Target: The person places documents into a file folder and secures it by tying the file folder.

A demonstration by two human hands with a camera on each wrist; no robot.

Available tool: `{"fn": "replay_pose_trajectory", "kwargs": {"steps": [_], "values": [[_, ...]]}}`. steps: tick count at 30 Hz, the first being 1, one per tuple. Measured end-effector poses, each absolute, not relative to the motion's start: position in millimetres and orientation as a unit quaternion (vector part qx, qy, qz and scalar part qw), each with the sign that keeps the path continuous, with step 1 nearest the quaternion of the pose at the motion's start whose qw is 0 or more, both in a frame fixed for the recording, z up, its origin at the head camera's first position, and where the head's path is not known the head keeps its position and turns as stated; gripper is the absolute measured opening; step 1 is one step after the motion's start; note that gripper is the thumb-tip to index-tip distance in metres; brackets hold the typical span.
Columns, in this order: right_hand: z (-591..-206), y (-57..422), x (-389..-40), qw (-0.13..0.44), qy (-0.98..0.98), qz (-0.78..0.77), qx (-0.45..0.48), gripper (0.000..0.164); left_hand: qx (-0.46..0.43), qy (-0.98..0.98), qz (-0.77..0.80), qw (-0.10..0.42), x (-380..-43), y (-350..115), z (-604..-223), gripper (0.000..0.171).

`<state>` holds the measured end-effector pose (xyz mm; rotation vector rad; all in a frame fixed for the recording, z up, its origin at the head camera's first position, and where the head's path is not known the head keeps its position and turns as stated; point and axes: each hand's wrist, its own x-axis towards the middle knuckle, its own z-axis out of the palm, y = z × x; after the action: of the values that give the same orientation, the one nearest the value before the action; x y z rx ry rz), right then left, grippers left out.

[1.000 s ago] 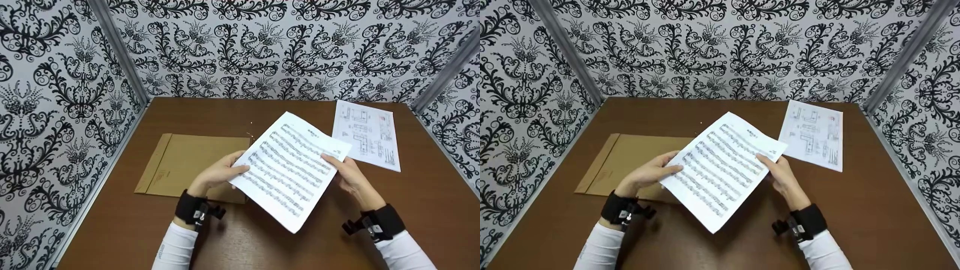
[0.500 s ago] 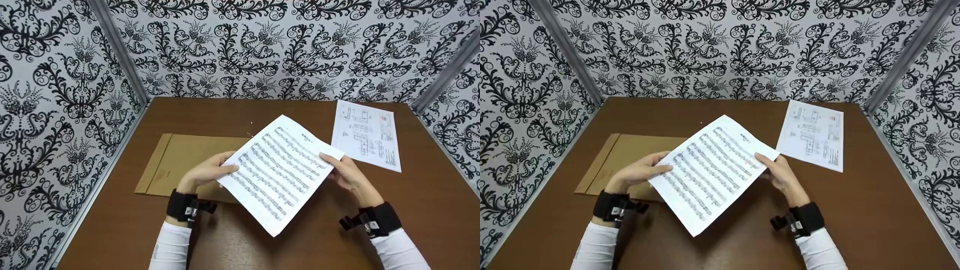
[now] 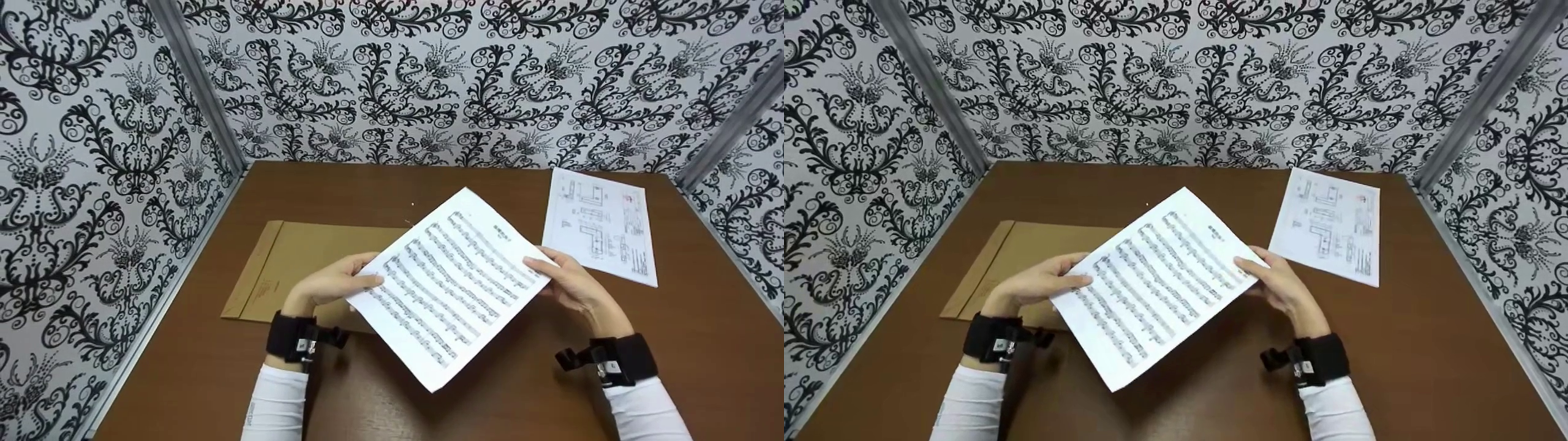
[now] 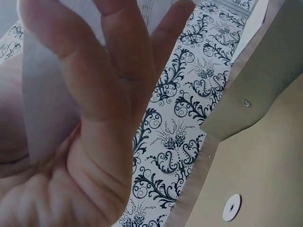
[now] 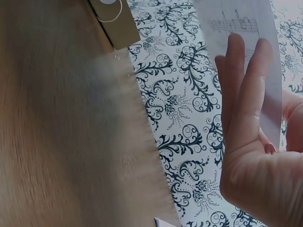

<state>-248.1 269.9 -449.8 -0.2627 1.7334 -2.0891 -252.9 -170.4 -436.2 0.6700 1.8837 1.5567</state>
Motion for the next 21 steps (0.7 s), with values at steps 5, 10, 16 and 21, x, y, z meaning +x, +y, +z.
{"fn": "replay_pose_trajectory", "kwargs": {"steps": [5,10,16,21], "values": [[-452.6,268.6,-248.7,0.209,0.625,-0.746,-0.093,0.023,0.246,0.704,0.597,0.298,-253.8,-171.1,-438.5,0.05],[-453.4,268.3,-249.7,0.182,0.642,-0.742,-0.073,0.021,0.22,0.693,0.629,0.275,-256.9,-170.0,-441.0,0.046],[-450.6,271.6,-248.8,0.147,0.642,-0.751,-0.036,0.02,0.168,0.676,0.675,0.241,-259.5,-167.3,-442.6,0.043],[-446.6,271.4,-248.9,0.116,0.621,-0.775,-0.01,0.022,0.115,0.663,0.709,0.213,-260.5,-162.0,-442.6,0.041]]}}
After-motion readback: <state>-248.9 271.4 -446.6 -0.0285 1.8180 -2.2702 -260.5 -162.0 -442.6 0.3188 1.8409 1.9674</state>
